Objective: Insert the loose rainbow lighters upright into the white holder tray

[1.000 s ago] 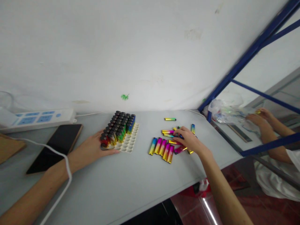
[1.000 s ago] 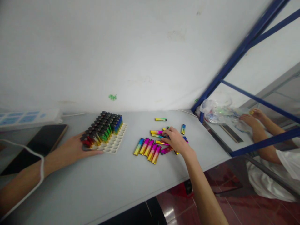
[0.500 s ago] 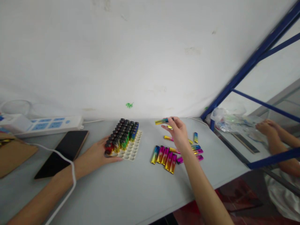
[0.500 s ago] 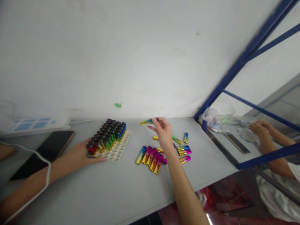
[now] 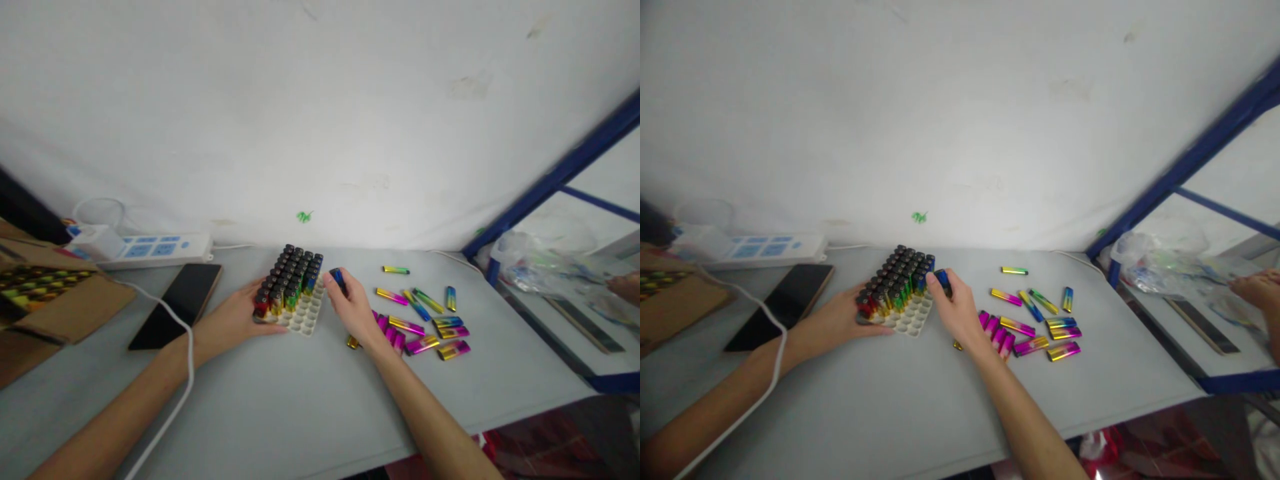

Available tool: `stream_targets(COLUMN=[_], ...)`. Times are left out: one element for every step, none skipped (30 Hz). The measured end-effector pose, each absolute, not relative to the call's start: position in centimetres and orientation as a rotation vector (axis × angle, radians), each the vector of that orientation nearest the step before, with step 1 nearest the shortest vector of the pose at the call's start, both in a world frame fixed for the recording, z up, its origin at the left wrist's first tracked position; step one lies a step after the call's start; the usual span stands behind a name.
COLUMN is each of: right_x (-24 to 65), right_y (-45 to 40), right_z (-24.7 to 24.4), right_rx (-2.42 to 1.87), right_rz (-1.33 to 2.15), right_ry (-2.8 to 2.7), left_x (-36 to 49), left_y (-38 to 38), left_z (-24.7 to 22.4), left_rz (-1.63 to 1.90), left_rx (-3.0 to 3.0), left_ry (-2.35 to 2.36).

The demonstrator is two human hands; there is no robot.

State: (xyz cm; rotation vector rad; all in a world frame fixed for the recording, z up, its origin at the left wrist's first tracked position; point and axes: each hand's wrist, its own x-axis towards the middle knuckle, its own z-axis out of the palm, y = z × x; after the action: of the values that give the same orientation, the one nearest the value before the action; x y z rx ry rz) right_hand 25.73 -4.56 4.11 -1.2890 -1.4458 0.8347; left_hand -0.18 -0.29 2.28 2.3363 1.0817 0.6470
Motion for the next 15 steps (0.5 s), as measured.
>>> stream_targets(right_x=[25.5, 25.3, 25.2, 25.1, 25.0, 24.9, 24.8, 24.8, 24.8, 24.7, 24.7, 24.6, 24.6, 24.6, 24.6], right_y=[-4.8, -5.0, -5.1, -5.1, -5.1, -5.1, -5.1, -5.1, -5.1, -5.1, -5.1, -5.1, -5.1, -5.1, -5.1], right_z=[4.2, 4.3, 4.4, 4.5, 4.5, 4.5, 4.4, 4.3, 4.1, 3.9, 3.7, 3.5, 3.4, 3.3, 3.3], right_rx=[-1.311, -1.324, -1.334, -1.350, -1.367, -1.386, -1.407, -1.430, -1.449, -1.463, -1.470, -1.473, -1.471, -1.468, -1.467], right_rz=[0.785, 0.766, 0.767, 0.762, 0.758, 0.752, 0.743, 0.729, 0.715, 0.701, 0.689, 0.677, 0.667, 0.660, 0.655], right_ry=[-1.454, -1.440, -1.414, -1.391, -1.376, -1.372, -1.377, -1.384, -1.391, -1.400, -1.412, -1.424, -1.436, -1.446, -1.456], left_x=[-0.2, -0.2, -0.3, -0.3, -0.3, -0.3, -0.2, -0.2, -0.2, -0.2, -0.2, -0.2, -0.2, -0.3, -0.3], left_y=[-0.3, -0.3, -0.3, -0.3, -0.3, -0.2, -0.2, -0.2, -0.2, -0.2, -0.2, -0.2, -0.2, -0.2, -0.2], left_z=[2.3, 2.3, 2.3, 2.3, 2.3, 2.2, 2.2, 2.2, 2.1, 2.1, 2.1, 2.1, 2.2, 2.1, 2.1], left_rz=[0.636, 0.623, 0.614, 0.604, 0.601, 0.597, 0.594, 0.593, 0.603, 0.604, 0.603, 0.597, 0.593, 0.585, 0.574], left_rx=[2.341, 2.348, 2.356, 2.363, 2.368, 2.370, 2.368, 2.363, 2.357, 2.353, 2.351, 2.351, 2.353, 2.358, 2.363], left_ry=[1.085, 1.088, 1.091, 1.093, 1.097, 1.102, 1.106, 1.108, 1.110, 1.111, 1.113, 1.115, 1.117, 1.118, 1.119])
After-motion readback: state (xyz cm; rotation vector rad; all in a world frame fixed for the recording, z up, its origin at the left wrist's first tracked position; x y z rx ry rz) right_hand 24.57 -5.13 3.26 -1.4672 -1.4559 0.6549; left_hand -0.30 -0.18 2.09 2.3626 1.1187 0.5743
